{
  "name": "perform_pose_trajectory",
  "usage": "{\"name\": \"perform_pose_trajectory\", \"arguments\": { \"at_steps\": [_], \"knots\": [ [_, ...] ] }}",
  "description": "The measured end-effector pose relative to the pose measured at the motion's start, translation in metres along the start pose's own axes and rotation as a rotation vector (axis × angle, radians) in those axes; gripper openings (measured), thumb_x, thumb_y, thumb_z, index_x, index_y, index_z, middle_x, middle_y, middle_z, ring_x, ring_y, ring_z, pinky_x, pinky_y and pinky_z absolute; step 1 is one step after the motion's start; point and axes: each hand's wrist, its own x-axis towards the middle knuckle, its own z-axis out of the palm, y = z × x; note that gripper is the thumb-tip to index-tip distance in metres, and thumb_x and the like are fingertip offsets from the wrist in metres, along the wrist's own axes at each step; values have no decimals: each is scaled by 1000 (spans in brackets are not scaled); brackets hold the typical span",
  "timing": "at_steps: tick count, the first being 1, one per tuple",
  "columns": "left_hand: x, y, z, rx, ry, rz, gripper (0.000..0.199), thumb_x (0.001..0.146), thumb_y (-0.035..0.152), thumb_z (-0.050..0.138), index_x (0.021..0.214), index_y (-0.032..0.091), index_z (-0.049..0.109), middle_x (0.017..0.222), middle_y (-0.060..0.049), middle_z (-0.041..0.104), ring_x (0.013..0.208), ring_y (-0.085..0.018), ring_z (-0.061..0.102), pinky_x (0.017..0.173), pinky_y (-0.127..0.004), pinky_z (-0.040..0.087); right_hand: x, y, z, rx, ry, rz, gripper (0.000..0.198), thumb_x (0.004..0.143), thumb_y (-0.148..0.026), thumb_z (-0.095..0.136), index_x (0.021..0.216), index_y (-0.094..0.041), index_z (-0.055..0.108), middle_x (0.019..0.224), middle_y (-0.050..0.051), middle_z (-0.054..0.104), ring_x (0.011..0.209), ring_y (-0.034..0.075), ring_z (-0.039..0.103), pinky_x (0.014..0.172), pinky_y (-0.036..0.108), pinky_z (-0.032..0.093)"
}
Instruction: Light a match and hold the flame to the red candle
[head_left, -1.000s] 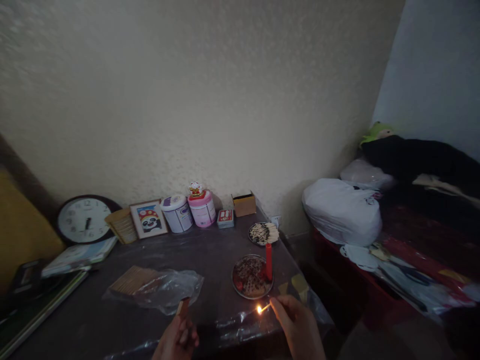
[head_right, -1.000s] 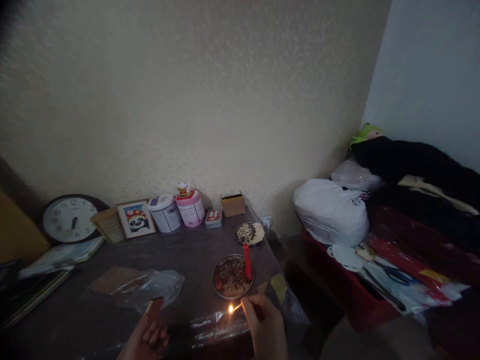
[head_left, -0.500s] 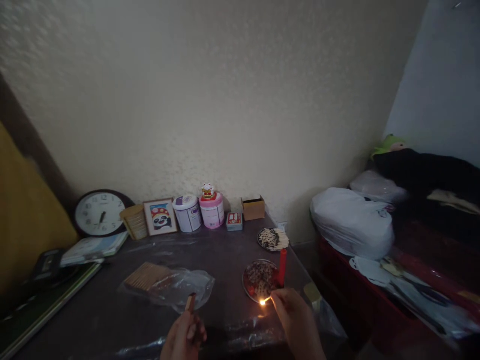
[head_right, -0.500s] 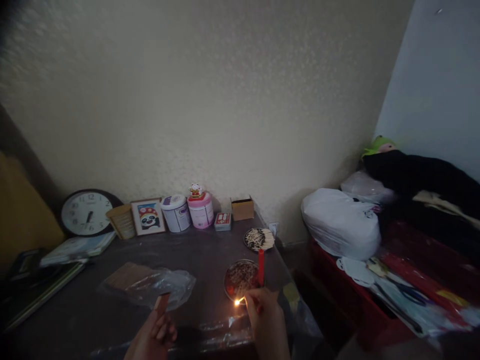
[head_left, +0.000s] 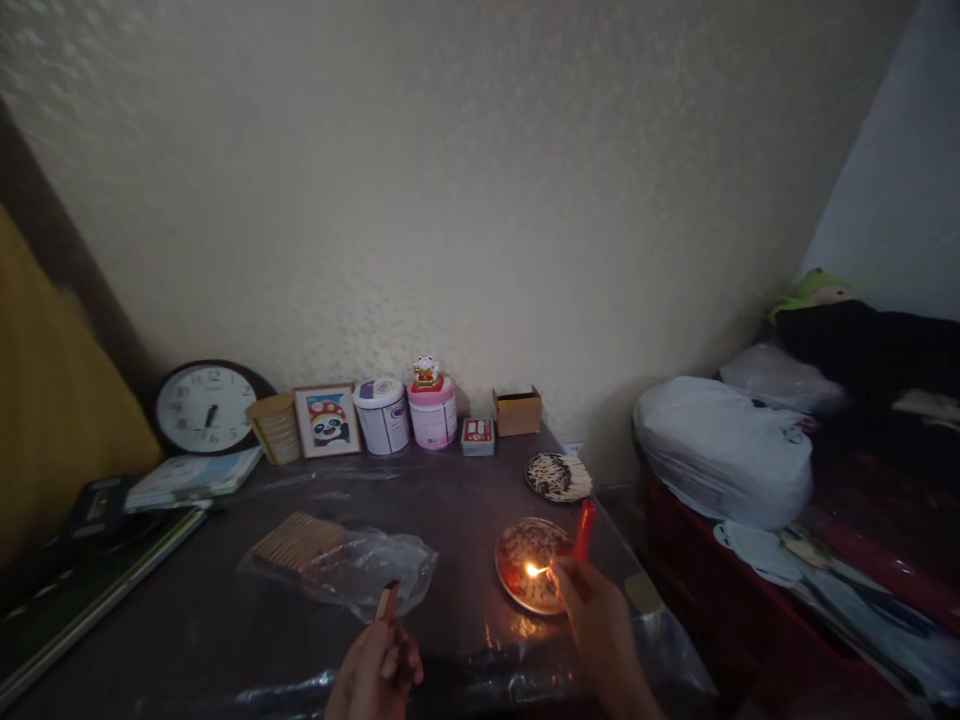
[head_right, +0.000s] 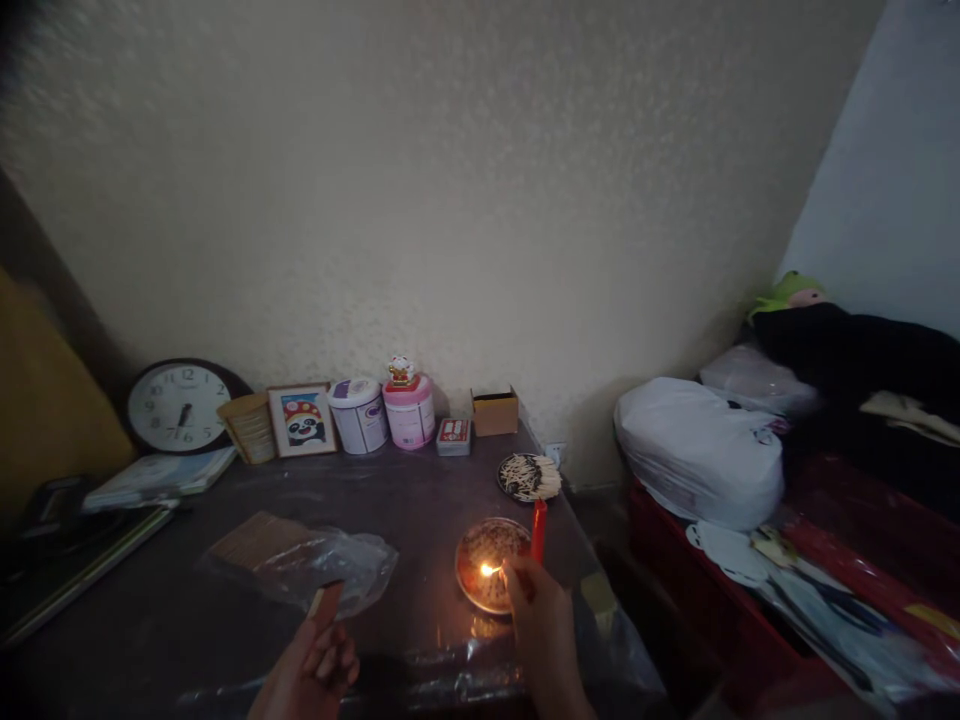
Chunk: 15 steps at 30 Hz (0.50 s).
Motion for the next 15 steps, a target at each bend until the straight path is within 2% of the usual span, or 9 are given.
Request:
{"name": "perform_pose_trajectory", "arguments": {
  "at_steps": [6, 10, 15],
  "knots": [
    [-5, 3, 5, -27, 32, -48, 61, 36, 46, 88, 86, 16, 70, 48, 5, 54, 42, -12, 47, 38, -25, 40, 3, 2, 2, 13, 19, 21, 27, 78, -36, 52, 80, -15, 69, 80, 13, 74, 75, 25, 69, 69, 31, 52],
    [-4, 1, 3, -36, 10, -47, 58, 39, 46, 87, 84, 15, 70, 52, 2, 59, 46, -14, 51, 40, -26, 42, 3, 1, 3, 2, 17, -4, 28, 80, -38, 52, 79, -16, 69, 80, 13, 75, 76, 25, 69, 71, 32, 51],
    [-6, 0, 5, -26, 21, -63, 60, 39, 46, 87, 89, 17, 70, 51, 5, 55, 43, -12, 49, 40, -25, 39, 5, 0, 6, -22, 11, -44, 33, 83, -41, 51, 79, -15, 69, 79, 12, 74, 73, 25, 68, 69, 32, 51]
  ]
}}
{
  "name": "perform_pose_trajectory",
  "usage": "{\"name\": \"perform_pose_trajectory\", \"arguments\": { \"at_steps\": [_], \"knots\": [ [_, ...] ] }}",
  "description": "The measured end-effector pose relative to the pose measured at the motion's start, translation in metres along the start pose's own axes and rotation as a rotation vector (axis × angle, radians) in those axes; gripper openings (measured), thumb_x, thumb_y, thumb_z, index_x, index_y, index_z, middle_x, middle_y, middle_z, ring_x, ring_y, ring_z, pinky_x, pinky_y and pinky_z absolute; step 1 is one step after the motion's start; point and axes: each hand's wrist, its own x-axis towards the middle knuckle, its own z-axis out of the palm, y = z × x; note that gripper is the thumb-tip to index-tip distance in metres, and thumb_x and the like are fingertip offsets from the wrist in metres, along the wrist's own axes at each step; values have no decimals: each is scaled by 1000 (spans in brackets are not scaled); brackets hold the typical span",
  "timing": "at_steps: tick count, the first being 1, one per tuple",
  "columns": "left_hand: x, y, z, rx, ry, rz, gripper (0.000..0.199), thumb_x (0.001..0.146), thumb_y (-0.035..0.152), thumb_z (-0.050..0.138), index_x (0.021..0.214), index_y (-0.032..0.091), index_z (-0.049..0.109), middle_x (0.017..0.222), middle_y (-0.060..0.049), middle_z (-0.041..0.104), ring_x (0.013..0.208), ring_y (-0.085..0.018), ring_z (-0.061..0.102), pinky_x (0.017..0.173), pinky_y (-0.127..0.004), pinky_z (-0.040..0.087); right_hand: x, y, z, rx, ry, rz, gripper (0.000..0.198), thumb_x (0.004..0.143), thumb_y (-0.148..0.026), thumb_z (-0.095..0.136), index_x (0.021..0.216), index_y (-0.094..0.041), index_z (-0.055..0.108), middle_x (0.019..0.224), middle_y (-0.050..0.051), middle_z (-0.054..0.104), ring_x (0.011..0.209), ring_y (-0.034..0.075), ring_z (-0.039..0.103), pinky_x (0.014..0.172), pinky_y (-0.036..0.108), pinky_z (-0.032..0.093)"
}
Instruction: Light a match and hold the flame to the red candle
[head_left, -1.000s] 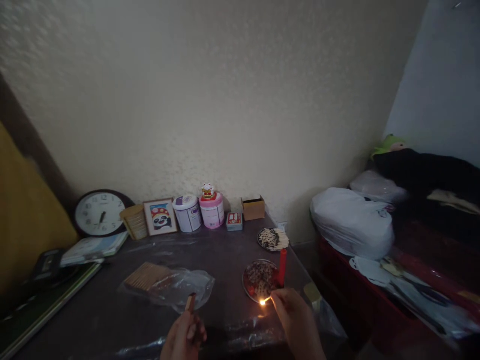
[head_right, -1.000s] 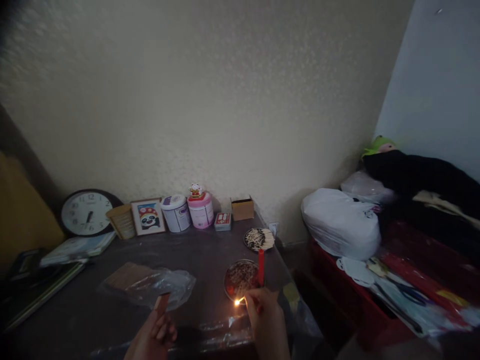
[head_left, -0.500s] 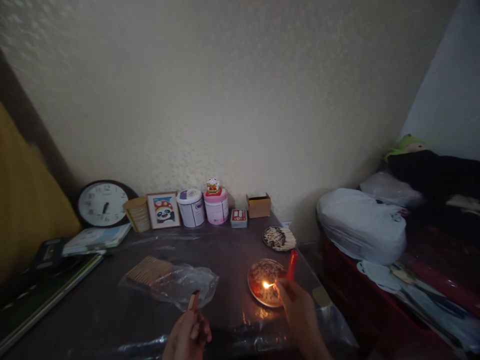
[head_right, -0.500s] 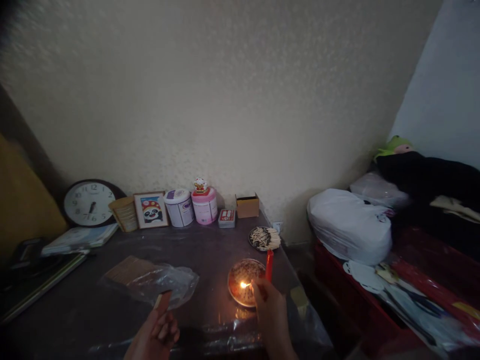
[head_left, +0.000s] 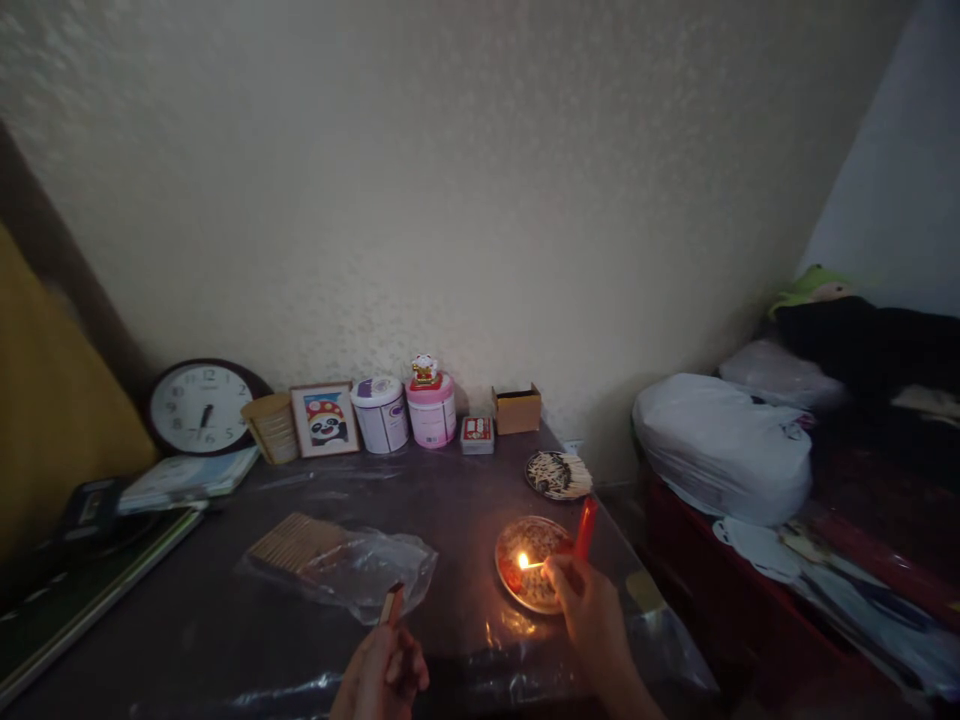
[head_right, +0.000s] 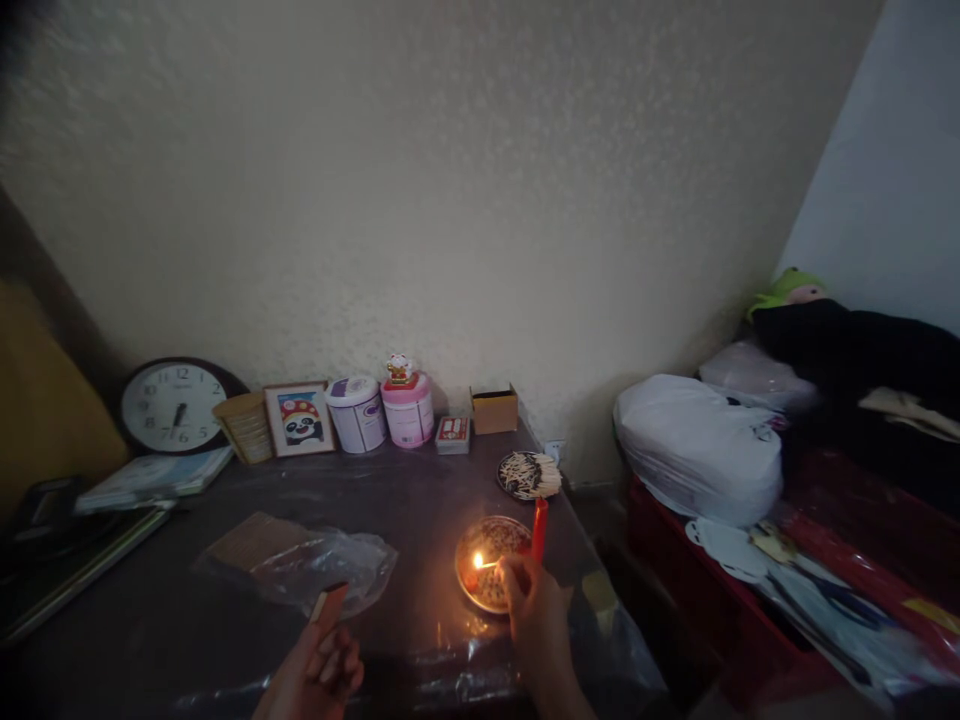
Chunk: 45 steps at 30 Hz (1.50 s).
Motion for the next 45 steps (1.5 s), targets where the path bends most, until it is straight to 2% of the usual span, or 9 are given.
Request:
{"name": "perform_pose_trajectory", "arguments": {
  "at_steps": [3, 6, 11, 19, 24, 30, 35, 40, 45],
  "knots": [
    [2, 0, 0, -2, 4, 9, 60, 38, 48, 86, 87, 17, 70, 51, 5, 54, 43, -12, 49, 39, -26, 40, 0, 1, 3, -22, -5, -18, 33, 85, -40, 49, 79, -15, 69, 76, 11, 73, 70, 23, 68, 67, 31, 50],
    [8, 0, -5, 8, 5, -49, 57, 34, 46, 88, 78, 16, 69, 50, 2, 56, 44, -15, 50, 40, -28, 40, -2, 3, 5, -47, -13, -29, 32, 86, -40, 48, 77, -16, 68, 73, 9, 73, 68, 23, 67, 65, 30, 49],
    [12, -1, -11, 39, -59, -34, 55, 46, 48, 83, 89, 17, 69, 53, 3, 55, 45, -15, 51, 42, -29, 41, -2, 5, 12, -82, -10, -49, 31, 87, -39, 46, 74, -18, 65, 73, 8, 72, 69, 23, 67, 66, 31, 47],
    [12, 1, -11, 22, -19, -38, 52, 42, 47, 84, 82, 16, 69, 53, 2, 56, 45, -15, 51, 42, -30, 41, -1, 4, 19, -113, -5, -51, 29, 88, -36, 45, 74, -19, 65, 71, 7, 73, 66, 21, 67, 61, 28, 46],
    [15, 1, -13, 18, 12, -74, 50, 41, 44, 84, 78, 15, 68, 53, 1, 57, 44, -15, 51, 41, -30, 41, 0, 5, 20, -123, 6, -46, 29, 88, -36, 44, 75, -19, 65, 70, 6, 72, 66, 21, 68, 63, 29, 47],
    [1, 0, -3, -28, -9, 43, 50, 54, 46, 80, 93, 17, 67, 55, 4, 56, 45, -11, 50, 41, -25, 39, -1, 7, 21, -123, 6, -69, 30, 87, -37, 44, 75, -20, 65, 69, 6, 72, 65, 22, 67, 62, 29, 47],
    [3, 1, -4, -6, 3, -19, 52, 43, 45, 84, 82, 15, 67, 54, 2, 57, 45, -13, 51, 41, -27, 40, -2, 7, 21, -130, 4, -70, 31, 88, -39, 43, 71, -21, 63, 69, 5, 71, 63, 21, 66, 57, 28, 45],
    [0, 1, -2, -23, 10, 32, 48, 47, 46, 83, 80, 16, 67, 55, 3, 57, 45, -11, 50, 41, -25, 39, -3, 5, 19, -127, -7, -63, 28, 87, -36, 45, 70, -21, 62, 67, 4, 71, 63, 21, 66, 58, 29, 45],
    [8, 6, -8, -11, -20, -54, 52, 36, 47, 87, 73, 16, 66, 52, 2, 58, 44, -13, 51, 41, -27, 40, -4, 0, 15, -98, -7, -61, 28, 87, -37, 47, 72, -20, 63, 72, 5, 72, 67, 21, 67, 61, 28, 46]
  ]
}}
